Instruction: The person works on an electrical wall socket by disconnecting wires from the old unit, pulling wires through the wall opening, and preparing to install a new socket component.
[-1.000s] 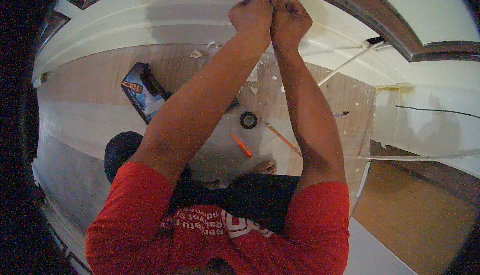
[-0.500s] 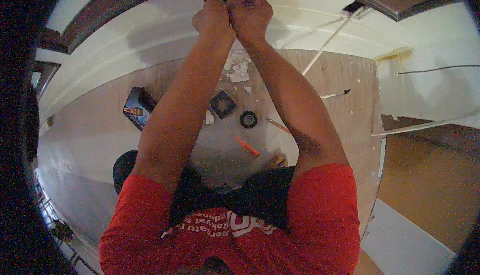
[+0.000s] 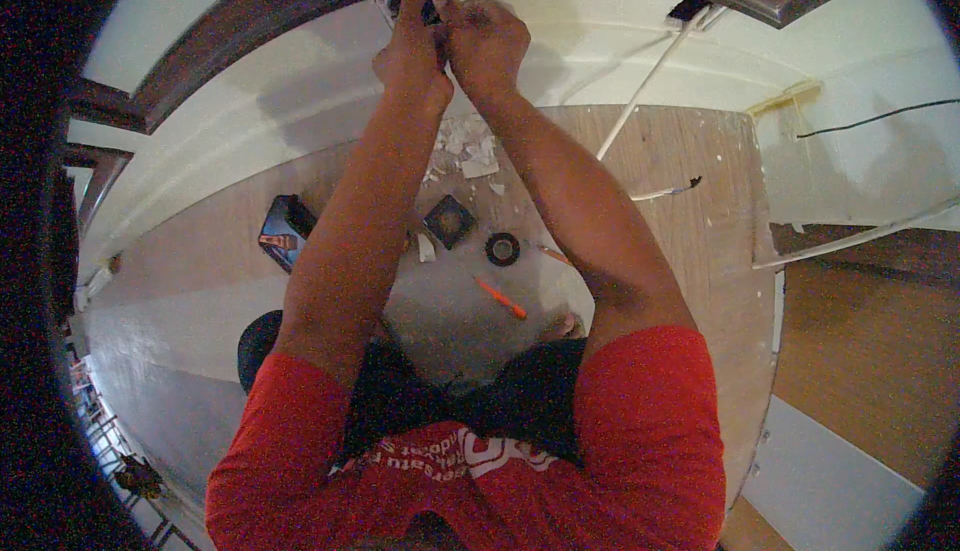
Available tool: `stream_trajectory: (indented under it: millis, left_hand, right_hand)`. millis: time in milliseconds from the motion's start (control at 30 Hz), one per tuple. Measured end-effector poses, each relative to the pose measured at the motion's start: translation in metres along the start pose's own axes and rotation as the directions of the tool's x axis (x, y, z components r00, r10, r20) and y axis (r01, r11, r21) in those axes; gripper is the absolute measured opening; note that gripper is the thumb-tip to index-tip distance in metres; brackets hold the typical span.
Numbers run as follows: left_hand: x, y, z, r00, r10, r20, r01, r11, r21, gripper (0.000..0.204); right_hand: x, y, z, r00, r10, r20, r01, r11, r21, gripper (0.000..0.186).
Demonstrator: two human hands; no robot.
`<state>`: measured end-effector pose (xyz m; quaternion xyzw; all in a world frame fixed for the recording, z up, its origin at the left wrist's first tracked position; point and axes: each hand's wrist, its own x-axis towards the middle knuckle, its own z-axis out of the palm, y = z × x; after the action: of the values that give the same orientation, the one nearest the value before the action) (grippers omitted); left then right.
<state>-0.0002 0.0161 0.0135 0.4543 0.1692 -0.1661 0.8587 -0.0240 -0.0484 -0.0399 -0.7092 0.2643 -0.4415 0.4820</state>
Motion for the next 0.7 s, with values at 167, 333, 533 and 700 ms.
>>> stream_trajectory:
  millis: [167, 333, 533, 700]
  left_hand:
    - [0.003, -0.001, 0.002, 0.999, 0.034, -0.027, -0.033, 0.999, 0.034, 0.032]
    - [0.013, -0.011, 0.000, 0.994, 0.099, -0.043, -0.097, 0.994, 0.047, 0.034]
    - [0.003, -0.005, 0.003, 0.996, 0.071, -0.046, -0.071, 0.997, -0.001, 0.035]
    - [0.013, -0.005, -0.007, 0.998, 0.002, 0.064, -0.004, 1.000, 0.024, 0.040]
  right_hand:
    - [0.003, 0.005, 0.003, 0.996, -0.076, -0.041, 0.075, 0.996, -0.045, 0.036]
    - [0.005, 0.008, -0.001, 0.999, -0.051, 0.007, 0.050, 0.998, 0.035, 0.037]
    - [0.006, 0.002, -0.008, 0.994, -0.098, 0.043, 0.101, 0.992, -0.082, 0.034]
    - [0.007, 0.009, -0.007, 0.994, -0.035, 0.099, 0.033, 0.999, 0.018, 0.028]
